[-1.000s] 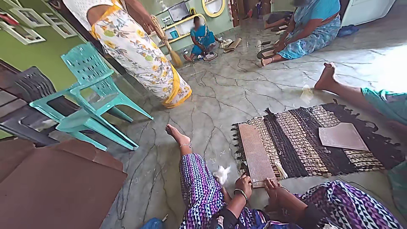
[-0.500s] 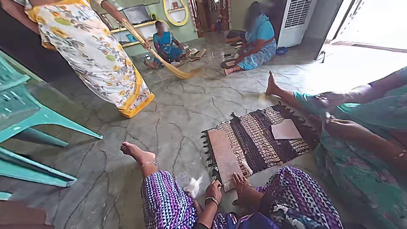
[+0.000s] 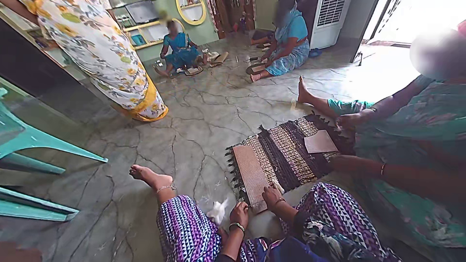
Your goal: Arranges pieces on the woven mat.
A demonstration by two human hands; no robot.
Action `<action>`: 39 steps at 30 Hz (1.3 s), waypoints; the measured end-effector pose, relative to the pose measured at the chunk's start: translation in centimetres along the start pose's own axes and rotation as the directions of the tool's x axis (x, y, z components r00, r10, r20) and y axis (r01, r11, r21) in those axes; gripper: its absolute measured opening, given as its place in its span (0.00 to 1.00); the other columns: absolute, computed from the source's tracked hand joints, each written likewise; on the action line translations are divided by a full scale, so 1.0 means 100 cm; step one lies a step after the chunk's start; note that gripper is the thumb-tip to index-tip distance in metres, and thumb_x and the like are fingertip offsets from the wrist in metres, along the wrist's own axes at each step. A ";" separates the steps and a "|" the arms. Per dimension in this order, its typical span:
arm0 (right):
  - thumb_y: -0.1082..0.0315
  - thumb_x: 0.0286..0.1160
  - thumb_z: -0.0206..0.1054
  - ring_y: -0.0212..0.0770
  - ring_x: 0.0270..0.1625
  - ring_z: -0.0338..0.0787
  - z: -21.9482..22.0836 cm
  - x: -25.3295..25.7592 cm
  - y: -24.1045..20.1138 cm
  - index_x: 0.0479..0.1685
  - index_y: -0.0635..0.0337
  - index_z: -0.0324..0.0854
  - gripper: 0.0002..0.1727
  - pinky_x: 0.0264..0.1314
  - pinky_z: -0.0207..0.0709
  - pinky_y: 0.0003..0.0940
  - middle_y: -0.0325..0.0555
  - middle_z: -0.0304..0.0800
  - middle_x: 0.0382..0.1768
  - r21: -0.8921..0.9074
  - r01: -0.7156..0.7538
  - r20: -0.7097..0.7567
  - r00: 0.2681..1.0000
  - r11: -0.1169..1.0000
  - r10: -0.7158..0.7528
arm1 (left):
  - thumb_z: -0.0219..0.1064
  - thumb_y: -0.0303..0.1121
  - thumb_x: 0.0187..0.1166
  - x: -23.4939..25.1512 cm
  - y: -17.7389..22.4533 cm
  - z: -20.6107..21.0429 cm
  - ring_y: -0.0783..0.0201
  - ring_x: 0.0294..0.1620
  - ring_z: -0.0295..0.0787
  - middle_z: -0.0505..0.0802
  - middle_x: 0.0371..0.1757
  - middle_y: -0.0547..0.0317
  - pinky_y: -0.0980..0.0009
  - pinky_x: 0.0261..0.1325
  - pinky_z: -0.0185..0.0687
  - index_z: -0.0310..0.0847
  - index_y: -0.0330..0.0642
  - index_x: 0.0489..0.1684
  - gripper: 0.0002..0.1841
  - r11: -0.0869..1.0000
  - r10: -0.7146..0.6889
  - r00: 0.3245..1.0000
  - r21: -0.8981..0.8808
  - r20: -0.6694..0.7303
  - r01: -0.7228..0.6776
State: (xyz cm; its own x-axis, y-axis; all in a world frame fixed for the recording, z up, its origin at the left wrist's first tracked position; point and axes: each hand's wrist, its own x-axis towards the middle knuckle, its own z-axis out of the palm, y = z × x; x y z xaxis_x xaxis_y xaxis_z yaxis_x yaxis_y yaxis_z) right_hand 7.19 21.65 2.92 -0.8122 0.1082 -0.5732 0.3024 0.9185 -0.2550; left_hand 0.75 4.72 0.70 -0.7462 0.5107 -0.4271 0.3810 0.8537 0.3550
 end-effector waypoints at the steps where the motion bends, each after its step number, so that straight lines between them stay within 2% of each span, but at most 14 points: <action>1: 0.79 0.74 0.64 0.65 0.79 0.75 -0.001 0.000 -0.001 0.61 0.68 0.86 0.17 0.82 0.62 0.65 0.65 0.78 0.74 0.004 0.021 -0.013 1.000 1.000 -0.021 | 0.63 0.33 0.86 0.000 0.000 0.000 0.49 0.80 0.79 0.87 0.75 0.46 0.51 0.86 0.66 0.86 0.41 0.71 0.18 0.998 0.040 0.999 0.046 -0.018 -0.039; 3: 0.79 0.75 0.64 0.66 0.80 0.74 -0.002 -0.003 -0.003 0.63 0.69 0.84 0.17 0.83 0.62 0.67 0.66 0.78 0.74 0.041 0.061 -0.036 0.998 0.997 -0.059 | 0.64 0.37 0.84 0.000 0.007 -0.003 0.47 0.85 0.72 0.83 0.80 0.47 0.47 0.88 0.59 0.82 0.46 0.77 0.23 0.982 0.122 0.992 0.145 -0.018 -0.118; 5: 0.77 0.79 0.61 0.68 0.82 0.72 -0.001 -0.009 -0.007 0.68 0.70 0.82 0.19 0.86 0.56 0.68 0.68 0.75 0.78 0.099 0.070 -0.046 0.997 0.993 -0.066 | 0.58 0.35 0.88 -0.005 0.022 -0.007 0.46 0.85 0.72 0.82 0.80 0.44 0.47 0.89 0.57 0.80 0.42 0.78 0.22 0.965 0.153 0.986 0.203 0.071 -0.164; 8: 0.76 0.80 0.60 0.69 0.80 0.74 0.000 -0.007 -0.007 0.66 0.70 0.83 0.18 0.85 0.55 0.70 0.68 0.76 0.77 0.050 0.054 -0.012 0.999 0.997 -0.053 | 0.50 0.31 0.93 -0.008 0.031 -0.007 0.42 0.80 0.79 0.84 0.76 0.37 0.46 0.83 0.69 0.79 0.33 0.74 0.20 0.975 0.104 0.972 0.170 0.211 -0.141; 10: 0.76 0.78 0.62 0.68 0.78 0.76 -0.001 -0.001 0.004 0.63 0.68 0.85 0.17 0.81 0.59 0.70 0.67 0.79 0.74 0.003 0.016 0.008 1.000 1.000 -0.016 | 0.48 0.29 0.93 -0.006 0.026 -0.006 0.41 0.80 0.79 0.84 0.76 0.36 0.46 0.83 0.71 0.79 0.32 0.75 0.20 0.986 0.102 0.970 0.110 0.221 -0.128; 12: 0.73 0.79 0.64 0.65 0.77 0.78 -0.007 0.002 0.019 0.61 0.65 0.87 0.15 0.79 0.61 0.70 0.64 0.83 0.71 0.069 -0.080 -0.021 0.996 0.994 0.082 | 0.46 0.29 0.94 -0.004 0.014 -0.012 0.42 0.80 0.79 0.84 0.76 0.36 0.48 0.84 0.69 0.79 0.32 0.75 0.21 0.995 0.084 0.980 0.041 0.179 -0.093; 15: 0.63 0.82 0.65 0.66 0.68 0.85 -0.019 0.001 0.051 0.52 0.63 0.91 0.14 0.74 0.65 0.74 0.64 0.91 0.59 0.374 -0.225 -0.131 0.948 0.900 0.291 | 0.45 0.28 0.94 0.001 -0.013 -0.020 0.41 0.79 0.80 0.85 0.74 0.33 0.47 0.84 0.69 0.79 0.28 0.72 0.20 0.989 0.000 1.000 -0.147 0.016 0.002; 18: 0.57 0.81 0.68 0.66 0.68 0.86 -0.023 0.012 0.078 0.55 0.61 0.90 0.17 0.69 0.69 0.74 0.65 0.91 0.60 0.533 -0.331 -0.077 0.898 0.779 0.434 | 0.49 0.34 0.95 0.004 -0.043 -0.033 0.34 0.70 0.85 0.89 0.64 0.28 0.38 0.75 0.75 0.78 0.28 0.70 0.20 0.944 -0.176 0.975 -0.303 -0.133 0.129; 21: 0.56 0.78 0.72 0.67 0.68 0.85 -0.020 0.019 0.079 0.56 0.63 0.89 0.20 0.67 0.71 0.74 0.66 0.90 0.61 0.557 -0.405 0.003 0.874 0.725 0.486 | 0.57 0.43 0.93 0.007 -0.072 -0.040 0.32 0.64 0.87 0.90 0.59 0.28 0.34 0.68 0.77 0.81 0.30 0.67 0.22 0.914 -0.289 0.939 -0.346 -0.188 0.212; 25: 0.51 0.76 0.72 0.63 0.68 0.87 -0.020 0.019 0.071 0.51 0.61 0.90 0.20 0.72 0.67 0.73 0.63 0.92 0.59 0.380 -0.504 -0.037 0.829 0.775 0.558 | 0.65 0.38 0.87 0.019 -0.094 -0.045 0.38 0.70 0.85 0.89 0.66 0.33 0.38 0.76 0.73 0.83 0.34 0.69 0.19 0.871 -0.401 0.906 -0.362 -0.136 0.332; 31: 0.53 0.79 0.70 0.69 0.67 0.86 -0.019 0.014 0.060 0.48 0.67 0.90 0.22 0.73 0.62 0.77 0.69 0.91 0.58 0.363 -0.337 -0.173 0.892 0.869 0.418 | 0.68 0.40 0.86 -0.001 -0.086 -0.054 0.37 0.71 0.84 0.89 0.67 0.34 0.37 0.72 0.77 0.83 0.37 0.69 0.20 0.897 -0.345 0.929 -0.338 -0.135 0.284; 35: 0.57 0.81 0.68 0.67 0.67 0.85 -0.015 0.016 0.049 0.47 0.68 0.89 0.18 0.73 0.62 0.74 0.67 0.90 0.58 0.331 -0.270 -0.220 0.910 0.904 0.352 | 0.69 0.38 0.83 0.029 -0.091 -0.043 0.40 0.75 0.82 0.84 0.76 0.40 0.37 0.74 0.77 0.84 0.43 0.71 0.20 0.934 -0.341 0.940 -0.109 -0.002 0.339; 37: 0.57 0.82 0.68 0.66 0.67 0.86 -0.012 0.018 0.045 0.48 0.67 0.90 0.18 0.73 0.63 0.73 0.65 0.91 0.57 0.318 -0.223 -0.241 0.921 0.922 0.306 | 0.66 0.34 0.84 0.027 -0.088 -0.041 0.42 0.74 0.84 0.86 0.72 0.39 0.39 0.74 0.77 0.87 0.40 0.65 0.16 0.939 -0.321 0.946 -0.144 -0.039 0.313; 39: 0.59 0.82 0.68 0.67 0.66 0.87 -0.009 0.018 0.040 0.49 0.68 0.90 0.17 0.72 0.65 0.73 0.66 0.92 0.56 0.338 -0.101 -0.296 0.932 0.936 0.207 | 0.69 0.32 0.82 0.021 -0.083 -0.045 0.40 0.70 0.85 0.90 0.64 0.35 0.41 0.74 0.76 0.89 0.33 0.57 0.13 0.941 -0.239 0.961 -0.278 -0.138 0.194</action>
State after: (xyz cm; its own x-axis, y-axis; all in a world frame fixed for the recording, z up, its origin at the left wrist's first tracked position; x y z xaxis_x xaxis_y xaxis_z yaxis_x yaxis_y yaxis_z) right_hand 6.49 25.89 1.56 -0.8424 0.4039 -0.3565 0.5332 0.7203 -0.4438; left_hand -6.45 -1.74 0.58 -0.8838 0.2726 -0.3803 0.0619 0.8737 0.4824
